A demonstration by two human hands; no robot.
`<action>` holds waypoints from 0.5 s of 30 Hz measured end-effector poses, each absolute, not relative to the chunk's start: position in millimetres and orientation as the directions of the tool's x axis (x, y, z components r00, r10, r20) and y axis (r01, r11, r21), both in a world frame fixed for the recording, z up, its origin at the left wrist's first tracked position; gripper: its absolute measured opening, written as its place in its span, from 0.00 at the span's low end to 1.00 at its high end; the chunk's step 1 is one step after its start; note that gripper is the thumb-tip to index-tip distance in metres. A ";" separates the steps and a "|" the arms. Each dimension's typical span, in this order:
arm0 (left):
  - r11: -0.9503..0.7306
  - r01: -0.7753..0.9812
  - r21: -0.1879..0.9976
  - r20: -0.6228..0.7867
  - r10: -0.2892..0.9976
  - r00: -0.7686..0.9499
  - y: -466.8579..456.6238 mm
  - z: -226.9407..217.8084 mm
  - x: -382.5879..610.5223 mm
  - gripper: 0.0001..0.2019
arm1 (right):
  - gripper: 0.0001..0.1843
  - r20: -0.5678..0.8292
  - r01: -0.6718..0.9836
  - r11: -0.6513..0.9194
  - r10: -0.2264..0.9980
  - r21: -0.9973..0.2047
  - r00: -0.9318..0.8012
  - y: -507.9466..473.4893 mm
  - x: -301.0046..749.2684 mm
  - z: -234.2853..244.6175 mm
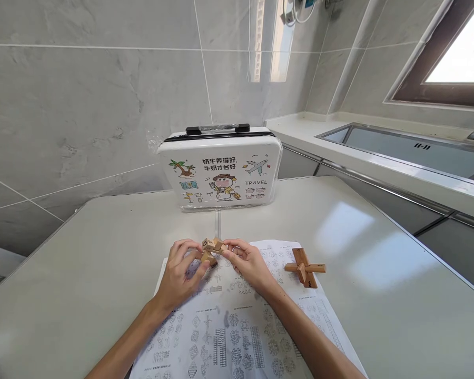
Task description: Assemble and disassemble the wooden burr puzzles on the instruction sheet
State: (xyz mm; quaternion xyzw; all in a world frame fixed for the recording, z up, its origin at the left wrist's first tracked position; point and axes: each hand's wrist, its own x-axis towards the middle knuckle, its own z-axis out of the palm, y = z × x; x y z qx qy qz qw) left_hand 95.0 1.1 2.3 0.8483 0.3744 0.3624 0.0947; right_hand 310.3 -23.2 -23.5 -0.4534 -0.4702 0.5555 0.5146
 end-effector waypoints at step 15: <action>-0.589 0.767 0.254 0.651 0.691 0.315 12.8 0.8 87.0 0.14 | 0.21 0.137 0.211 0.116 0.987 -0.971 0.084 -26.2 307.1 -26.5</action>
